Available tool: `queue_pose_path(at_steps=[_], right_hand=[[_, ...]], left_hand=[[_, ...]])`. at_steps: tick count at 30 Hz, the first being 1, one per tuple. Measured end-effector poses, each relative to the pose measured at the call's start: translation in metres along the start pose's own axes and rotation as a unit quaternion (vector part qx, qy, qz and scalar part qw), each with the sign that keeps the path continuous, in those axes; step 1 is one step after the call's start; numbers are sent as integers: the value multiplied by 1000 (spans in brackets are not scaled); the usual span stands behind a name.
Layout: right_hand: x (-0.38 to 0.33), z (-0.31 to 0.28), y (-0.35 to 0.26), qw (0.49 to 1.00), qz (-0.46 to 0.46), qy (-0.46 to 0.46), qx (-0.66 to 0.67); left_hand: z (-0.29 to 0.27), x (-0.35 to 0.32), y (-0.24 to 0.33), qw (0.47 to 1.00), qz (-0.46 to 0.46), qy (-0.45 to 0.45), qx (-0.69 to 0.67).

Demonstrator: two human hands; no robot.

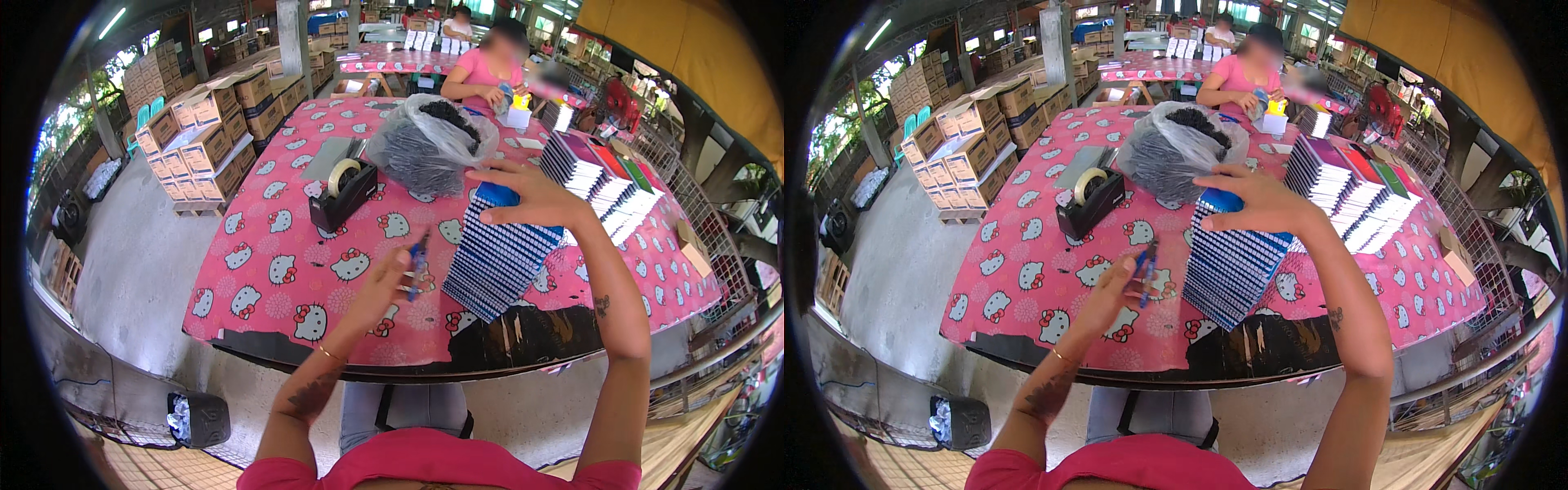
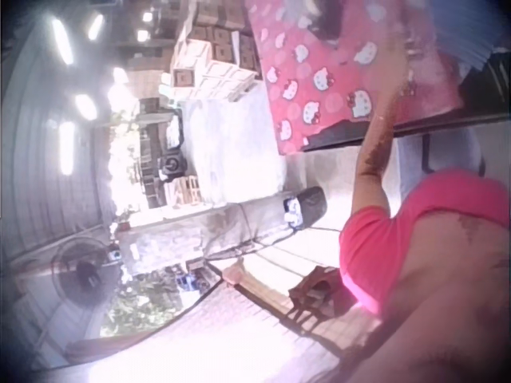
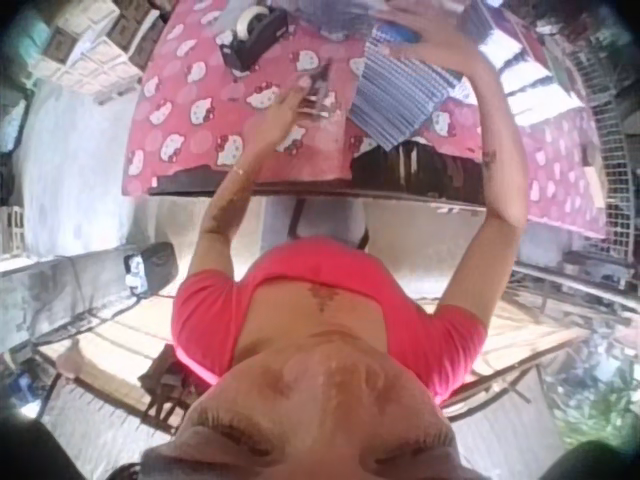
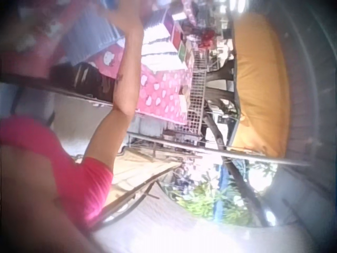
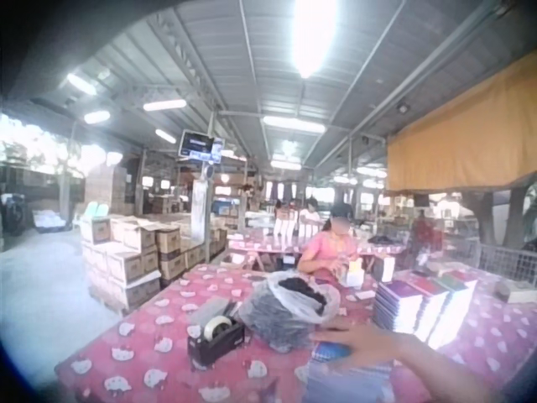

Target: The person assembles spiral-bound notebooks at a table. They pick up a notebook, insert a plastic spiral binding into the punched holes, and then place the finished notebook onto a stack. The person repeats this process for multiple notebooks.

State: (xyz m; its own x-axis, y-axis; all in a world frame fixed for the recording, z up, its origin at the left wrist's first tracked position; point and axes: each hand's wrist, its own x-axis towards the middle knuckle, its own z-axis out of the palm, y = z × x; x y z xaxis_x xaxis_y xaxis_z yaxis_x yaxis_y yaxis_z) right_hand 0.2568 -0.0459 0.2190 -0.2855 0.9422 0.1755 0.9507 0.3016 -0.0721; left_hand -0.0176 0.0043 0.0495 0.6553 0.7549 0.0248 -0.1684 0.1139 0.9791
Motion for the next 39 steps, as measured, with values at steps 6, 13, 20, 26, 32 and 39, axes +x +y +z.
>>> queue_pose_path(at_steps=[6, 13, 20, 26, 32, 39], right_hand=[[2, 14, 11, 991, -17, 19, 135], [2, 14, 14, 990, -11, 11, 144], [4, 17, 20, 989, -27, 16, 141], [2, 12, 12, 992, -14, 4, 124], [1, 17, 17, 992, -5, 0, 124], [2, 17, 17, 992, 0, -2, 123]], left_hand=[[50, 7, 27, 985, 31, -76, -154], [62, 26, 33, 978, 32, -82, -191], [67, 31, 27, 978, 40, -61, -194], [69, 33, 21, 971, 39, -50, -229], [76, 32, 25, 956, 57, -64, -281], [72, 33, 17, 987, 116, -17, -111]])
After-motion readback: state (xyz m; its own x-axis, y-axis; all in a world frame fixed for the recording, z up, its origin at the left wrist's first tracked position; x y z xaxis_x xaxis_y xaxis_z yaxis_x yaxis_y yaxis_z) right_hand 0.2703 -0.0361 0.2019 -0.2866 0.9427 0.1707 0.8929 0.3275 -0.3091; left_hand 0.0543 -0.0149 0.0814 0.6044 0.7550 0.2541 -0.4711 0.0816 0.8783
